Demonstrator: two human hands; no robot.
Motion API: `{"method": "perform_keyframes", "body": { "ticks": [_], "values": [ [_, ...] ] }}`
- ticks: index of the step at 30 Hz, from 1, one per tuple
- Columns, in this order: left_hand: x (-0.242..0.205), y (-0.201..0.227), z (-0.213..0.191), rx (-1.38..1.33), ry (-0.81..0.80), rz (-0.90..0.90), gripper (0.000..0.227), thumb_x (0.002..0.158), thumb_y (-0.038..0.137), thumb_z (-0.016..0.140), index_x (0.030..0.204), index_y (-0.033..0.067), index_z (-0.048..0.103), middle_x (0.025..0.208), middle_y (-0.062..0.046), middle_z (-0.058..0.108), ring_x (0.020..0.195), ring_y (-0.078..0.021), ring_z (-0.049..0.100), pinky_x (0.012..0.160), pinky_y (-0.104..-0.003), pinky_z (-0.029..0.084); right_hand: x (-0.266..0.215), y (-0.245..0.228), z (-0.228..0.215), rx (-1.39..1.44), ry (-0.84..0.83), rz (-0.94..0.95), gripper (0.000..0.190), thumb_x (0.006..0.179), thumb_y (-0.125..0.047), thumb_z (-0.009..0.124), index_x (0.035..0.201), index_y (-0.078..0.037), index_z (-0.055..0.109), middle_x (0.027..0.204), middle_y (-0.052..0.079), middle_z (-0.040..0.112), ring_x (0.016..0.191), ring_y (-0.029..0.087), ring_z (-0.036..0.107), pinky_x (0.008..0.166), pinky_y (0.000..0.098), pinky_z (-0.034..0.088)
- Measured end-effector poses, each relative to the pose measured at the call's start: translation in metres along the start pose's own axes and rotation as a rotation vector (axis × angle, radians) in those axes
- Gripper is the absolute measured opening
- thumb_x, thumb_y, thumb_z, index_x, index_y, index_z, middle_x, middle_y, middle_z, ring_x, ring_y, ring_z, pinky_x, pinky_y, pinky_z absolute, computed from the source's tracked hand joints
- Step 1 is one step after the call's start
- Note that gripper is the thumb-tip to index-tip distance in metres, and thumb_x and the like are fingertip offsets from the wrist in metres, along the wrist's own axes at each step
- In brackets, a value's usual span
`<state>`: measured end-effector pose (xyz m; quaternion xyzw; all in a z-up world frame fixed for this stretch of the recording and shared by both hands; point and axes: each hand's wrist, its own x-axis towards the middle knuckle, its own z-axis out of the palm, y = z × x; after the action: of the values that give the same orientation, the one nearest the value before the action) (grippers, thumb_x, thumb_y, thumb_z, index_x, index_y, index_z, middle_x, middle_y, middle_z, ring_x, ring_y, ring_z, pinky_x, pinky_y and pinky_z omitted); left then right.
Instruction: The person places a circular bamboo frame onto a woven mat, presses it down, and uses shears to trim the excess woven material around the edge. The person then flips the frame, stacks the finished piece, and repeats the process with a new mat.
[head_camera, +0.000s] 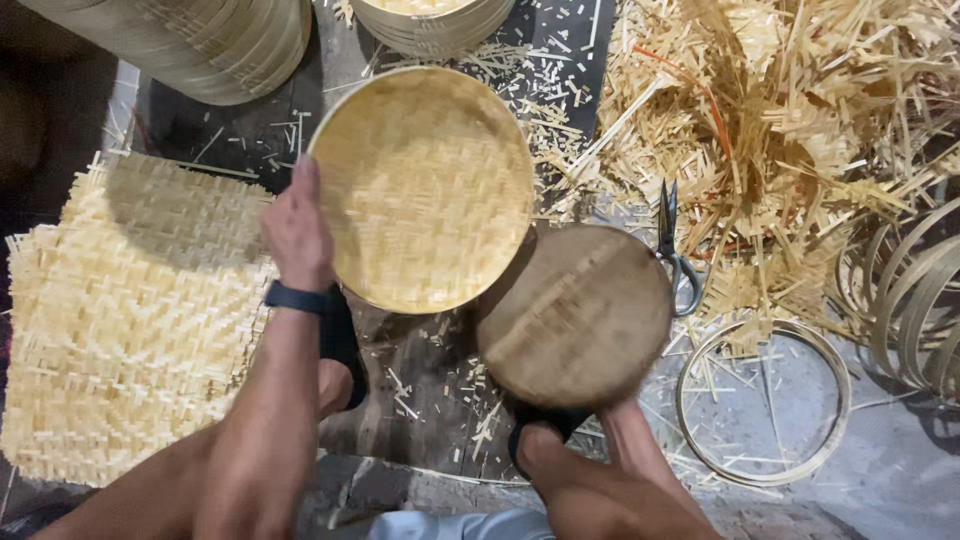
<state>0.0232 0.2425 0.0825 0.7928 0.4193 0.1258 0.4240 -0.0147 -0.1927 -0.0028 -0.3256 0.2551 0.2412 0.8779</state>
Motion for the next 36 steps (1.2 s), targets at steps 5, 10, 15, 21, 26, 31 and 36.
{"method": "perform_keyframes", "body": {
  "ticks": [5, 10, 15, 21, 26, 31, 36],
  "values": [
    [0.021, -0.005, 0.008, -0.615, -0.316, -0.061, 0.049, 0.097, 0.051, 0.069, 0.117, 0.0059, 0.075, 0.108, 0.000, 0.077, 0.091, -0.0078, 0.068, 0.081, -0.027, 0.056, 0.027, 0.040, 0.016, -0.014, -0.065, 0.089, 0.062, 0.102, -0.049, 0.038, 0.151, -0.012, 0.042, 0.150, 0.009, 0.055, 0.134, 0.029, 0.056, 0.111, 0.0510, 0.046],
    [0.025, -0.044, 0.057, -0.360, -0.395, -0.309, 0.054, 0.094, 0.049, 0.070, 0.120, 0.0016, 0.072, 0.110, -0.007, 0.075, 0.092, -0.0145, 0.067, 0.080, -0.030, 0.055, 0.018, 0.055, -0.024, -0.444, -0.026, 0.074, 0.050, 0.117, -0.041, 0.043, 0.130, 0.003, 0.061, 0.105, 0.021, 0.065, 0.090, 0.034, 0.067, 0.081, 0.0521, 0.058],
    [-0.003, -0.027, 0.096, 0.161, -0.166, 0.223, 0.043, 0.098, 0.039, 0.071, 0.122, 0.0034, 0.068, 0.111, -0.016, 0.070, 0.102, -0.0256, 0.067, 0.092, -0.039, 0.053, -0.014, 0.055, -0.034, -1.398, 0.135, -0.419, 0.031, 0.106, -0.028, 0.050, 0.098, -0.004, 0.068, 0.082, 0.011, 0.070, 0.075, 0.029, 0.071, 0.070, 0.0408, 0.055],
    [-0.191, -0.001, 0.125, 0.312, -0.776, 0.871, 0.076, 0.090, 0.038, 0.070, 0.144, -0.0082, 0.045, 0.148, -0.033, 0.044, 0.142, -0.0463, 0.035, 0.120, -0.055, 0.025, -0.021, 0.057, -0.009, -1.693, 0.171, -0.647, 0.013, 0.095, -0.018, 0.065, 0.088, -0.006, 0.066, 0.079, 0.016, 0.061, 0.076, 0.037, 0.064, 0.069, 0.0443, 0.050],
    [-0.211, -0.024, 0.107, 0.545, -0.729, 0.985, 0.071, 0.076, 0.019, 0.067, 0.143, 0.0001, 0.051, 0.155, -0.021, 0.048, 0.149, -0.0367, 0.038, 0.124, -0.048, 0.028, -0.025, 0.055, 0.000, -1.586, 0.158, -0.706, 0.010, 0.096, -0.015, 0.063, 0.092, -0.007, 0.068, 0.082, 0.014, 0.064, 0.077, 0.035, 0.066, 0.069, 0.0424, 0.051],
    [-0.192, -0.048, 0.078, 0.480, -0.835, 0.996, 0.062, 0.083, 0.015, 0.065, 0.140, -0.0040, 0.051, 0.149, -0.025, 0.049, 0.144, -0.0404, 0.041, 0.121, -0.051, 0.031, -0.026, 0.053, 0.006, -1.578, 0.174, -0.696, 0.010, 0.094, -0.015, 0.064, 0.091, -0.007, 0.069, 0.083, 0.014, 0.065, 0.078, 0.035, 0.066, 0.070, 0.0418, 0.052],
    [-0.123, -0.067, 0.084, 0.639, -0.817, 1.338, 0.064, 0.082, 0.011, 0.063, 0.145, 0.0014, 0.050, 0.150, -0.021, 0.053, 0.142, -0.0332, 0.049, 0.119, -0.049, 0.035, -0.024, 0.051, 0.006, -1.613, 0.158, -0.691, 0.010, 0.092, -0.014, 0.064, 0.092, -0.007, 0.071, 0.083, 0.014, 0.065, 0.079, 0.036, 0.066, 0.069, 0.0429, 0.052]
  ]
}}
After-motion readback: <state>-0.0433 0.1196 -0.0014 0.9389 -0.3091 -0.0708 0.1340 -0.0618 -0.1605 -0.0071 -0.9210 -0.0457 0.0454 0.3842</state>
